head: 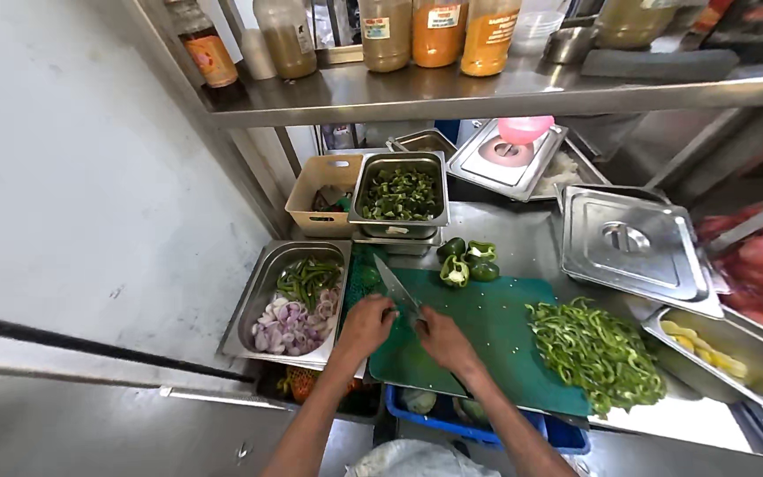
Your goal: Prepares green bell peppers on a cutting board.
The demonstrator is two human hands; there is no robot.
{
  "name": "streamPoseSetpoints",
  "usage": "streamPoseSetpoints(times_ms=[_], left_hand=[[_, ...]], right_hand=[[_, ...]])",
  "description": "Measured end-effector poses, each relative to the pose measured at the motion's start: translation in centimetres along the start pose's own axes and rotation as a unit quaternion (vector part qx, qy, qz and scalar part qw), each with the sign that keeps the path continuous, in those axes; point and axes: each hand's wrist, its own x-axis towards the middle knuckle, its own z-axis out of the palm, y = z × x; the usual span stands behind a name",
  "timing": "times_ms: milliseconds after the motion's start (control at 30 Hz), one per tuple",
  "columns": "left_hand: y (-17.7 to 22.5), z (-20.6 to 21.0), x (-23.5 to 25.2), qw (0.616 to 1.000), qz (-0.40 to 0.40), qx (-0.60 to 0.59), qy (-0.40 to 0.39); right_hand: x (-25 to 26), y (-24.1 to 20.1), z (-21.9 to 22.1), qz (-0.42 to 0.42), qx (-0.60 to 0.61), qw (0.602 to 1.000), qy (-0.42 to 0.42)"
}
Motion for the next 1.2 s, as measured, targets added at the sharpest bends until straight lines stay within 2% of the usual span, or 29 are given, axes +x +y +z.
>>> streamPoseSetpoints(times_ms=[100,233,300,433,500,567,633,700,800,900,967,1067,1200], left_hand=[[-1.3,1.2,-1.1,0.992,0.004,-0.052,0.118],[-2.7,2.7,-2.1,0.959,-0.005,-0.144,0.243],[-3.5,2.9,-2.5,0.938,-0.017,-0.193,0.287],[-6.4,1.6,-4.3,0.889,-0.095,-0.256,0.367],[-7.8,0.5,-5.2,0.902,-0.104,-0.238,0.344],[-7.9,0.2,-6.0,0.95,-0.11,-0.145,0.254],[-7.2,0.2,-6.3,0.974,-0.134,-0.014,0.18],[-6.4,0.6,-6.1,0.969,-0.117,0.039,0.214],[-3.7,1.3,-5.7,0.963,-0.017,0.017,0.267],[-0.8,3.5,-3.6,0.972,0.1,0.003,0.214],[-0.1,5.7,-1.2,0.984,0.068,0.039,0.162],[-1.0,6.3,2.2,0.994,-0.062,0.03,0.083],[-1.7,3.6,3.1,0.993,-0.072,0.003,0.089]], right_hand=[[-0.5,0.1,2.2,-0.015,-0.043,0.999,-0.029],[-3.7,1.9,5.4,0.032,-0.148,0.985,-0.079],[-5.1,3.4,6.0,0.053,-0.191,0.977,-0.076],[-7.0,7.3,5.4,0.102,-0.249,0.963,-0.036],[-7.6,8.9,4.4,0.108,-0.243,0.964,0.013],[-8.0,9.8,2.7,0.098,-0.224,0.969,0.036],[-8.8,9.7,0.8,0.101,-0.211,0.972,0.005],[-10.4,9.1,-1.9,0.117,-0.213,0.968,-0.06],[-13.6,9.7,-4.7,0.096,-0.2,0.972,-0.082],[-15.0,11.5,-5.2,0.088,-0.146,0.985,-0.041],[-15.0,12.2,-4.7,0.093,-0.125,0.988,0.0],[-14.8,12.4,-3.5,0.084,-0.091,0.99,0.069],[-14.6,11.8,-2.2,0.074,-0.034,0.989,0.121]])
